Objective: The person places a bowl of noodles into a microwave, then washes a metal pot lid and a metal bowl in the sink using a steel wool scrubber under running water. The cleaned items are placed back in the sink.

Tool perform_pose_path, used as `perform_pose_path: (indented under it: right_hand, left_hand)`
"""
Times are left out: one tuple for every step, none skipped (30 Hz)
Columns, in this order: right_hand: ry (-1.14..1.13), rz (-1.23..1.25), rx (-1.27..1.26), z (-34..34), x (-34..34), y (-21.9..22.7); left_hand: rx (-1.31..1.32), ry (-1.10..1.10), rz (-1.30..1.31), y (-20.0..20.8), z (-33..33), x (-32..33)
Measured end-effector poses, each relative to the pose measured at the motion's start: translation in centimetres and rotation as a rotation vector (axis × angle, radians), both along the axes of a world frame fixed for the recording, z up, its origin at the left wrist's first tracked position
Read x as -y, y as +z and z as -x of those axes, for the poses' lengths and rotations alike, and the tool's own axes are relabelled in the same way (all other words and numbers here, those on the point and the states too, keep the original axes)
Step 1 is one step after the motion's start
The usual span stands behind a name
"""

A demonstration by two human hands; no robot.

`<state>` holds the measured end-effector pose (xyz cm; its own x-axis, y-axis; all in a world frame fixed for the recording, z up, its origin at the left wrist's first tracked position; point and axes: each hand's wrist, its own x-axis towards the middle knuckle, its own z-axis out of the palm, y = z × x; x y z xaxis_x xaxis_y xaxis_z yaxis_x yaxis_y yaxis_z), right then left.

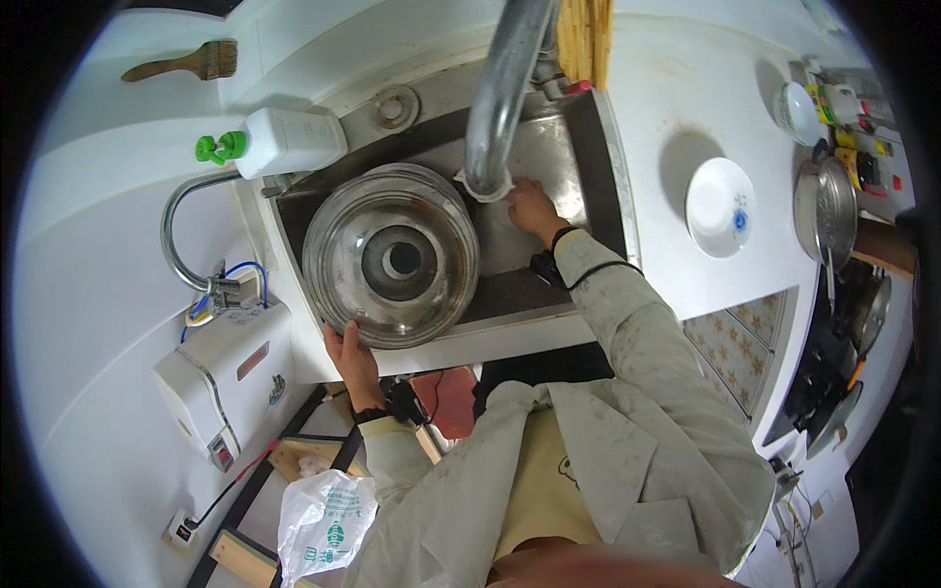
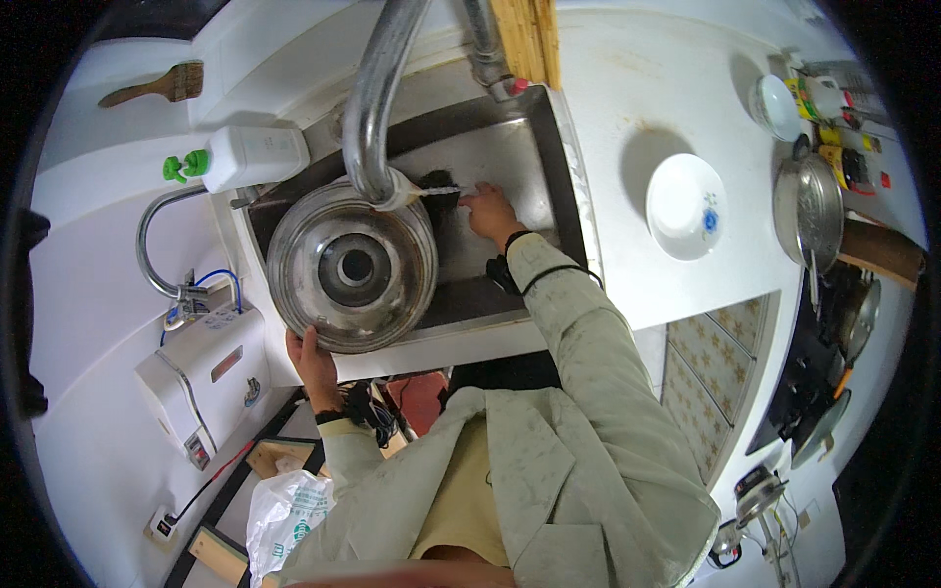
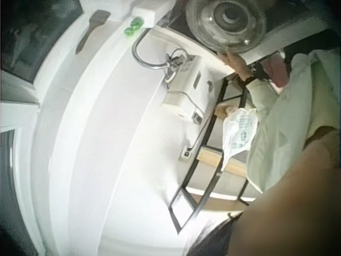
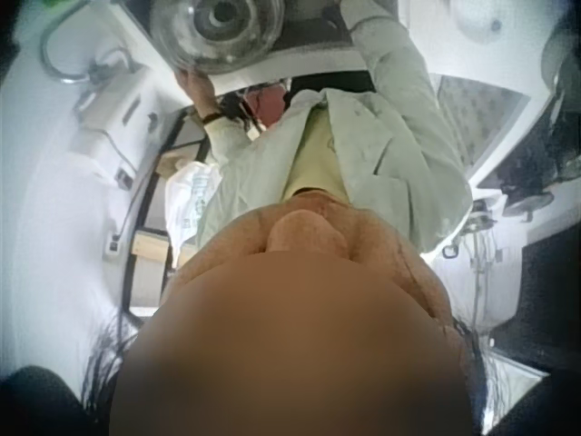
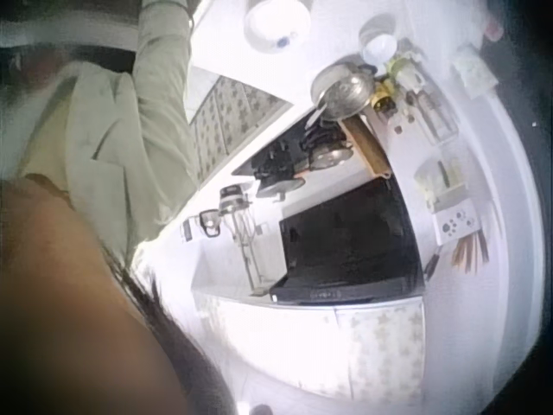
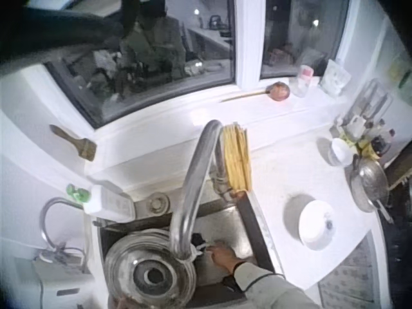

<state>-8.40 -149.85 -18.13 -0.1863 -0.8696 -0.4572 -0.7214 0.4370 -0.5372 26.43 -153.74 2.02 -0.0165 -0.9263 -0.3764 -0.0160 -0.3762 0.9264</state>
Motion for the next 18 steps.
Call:
perform_pose_path:
  right_hand:
    - [0.011,-0.026,0.103,-0.2,0.9,-0.7]
    - [0.077,0.023,0.115,-0.7,1.6,-1.3]
    - [0.13,0.089,0.139,-1.2,2.3,-1.8]
    - [0.148,0.142,0.151,-1.9,2.5,-2.2]
    - [0.173,0.073,0.081,-2.6,2.7,-2.5]
    - [0.195,0.065,0.051,-3.2,2.9,-2.7]
    - [0.169,0.054,0.074,-3.8,3.0,-2.9]
    - [0.165,0.04,0.058,-4.1,3.2,-3.0]
    - [0.161,0.026,0.042,-4.4,3.3,-3.1]
    - [0.157,0.011,0.027,-4.5,3.4,-3.2]
    - [0.194,-0.01,-0.04,-4.4,3.3,-3.2]
    - [0.211,-0.032,-0.076,-4.1,3.0,-3.2]
    - [0.228,-0.104,-0.1,-3.7,2.8,-3.2]
    - [0.153,-0.048,-0.119,-2.7,2.1,-3.0]
    - [0.078,-0.041,-0.128,-1.8,1.3,-2.7]
    - [0.006,-0.042,-0.147,-0.8,0.4,-2.2]
    - [-0.044,-0.02,-0.202,0.2,-0.5,-1.6]
    - [-0.065,0.014,-0.172,1.6,-1.3,-0.9]
  left_hand:
    - [-0.027,0.023,-0.015,0.0,0.0,-0.1]
    - [-0.04,0.042,-0.003,0.0,0.0,-0.1]
    - [-0.056,0.059,-0.005,0.0,0.1,-0.2]
    - [-0.068,0.089,-0.012,0.1,0.2,-0.4]
    - [-0.063,0.111,-0.011,0.3,0.2,-0.5]
    - [-0.061,0.096,-0.014,0.4,0.3,-0.6]
    - [-0.055,0.103,-0.013,0.6,0.3,-0.6]
    - [-0.063,0.106,-0.005,0.8,0.4,-0.6]
    - [-0.045,0.075,-0.003,0.8,0.6,-0.5]
    - [-0.011,0.059,0.003,0.9,0.8,-0.4]
    - [0.013,0.037,0.007,0.8,1.1,-0.3]
    - [0.03,0.008,0.018,0.6,1.5,-0.3]
    - [-0.017,0.015,-0.023,0.3,1.9,-0.1]
    - [-0.059,-0.031,-0.003,-0.1,2.4,-0.1]
    - [-0.068,-0.044,-0.014,-0.7,3.0,-0.1]
    - [-0.07,-0.041,-0.037,-1.3,3.5,-0.2]
    - [-0.13,-0.053,-0.057,-2.1,4.2,-0.2]
    - [-0.14,-0.095,-0.021,-3.1,4.8,-0.2]
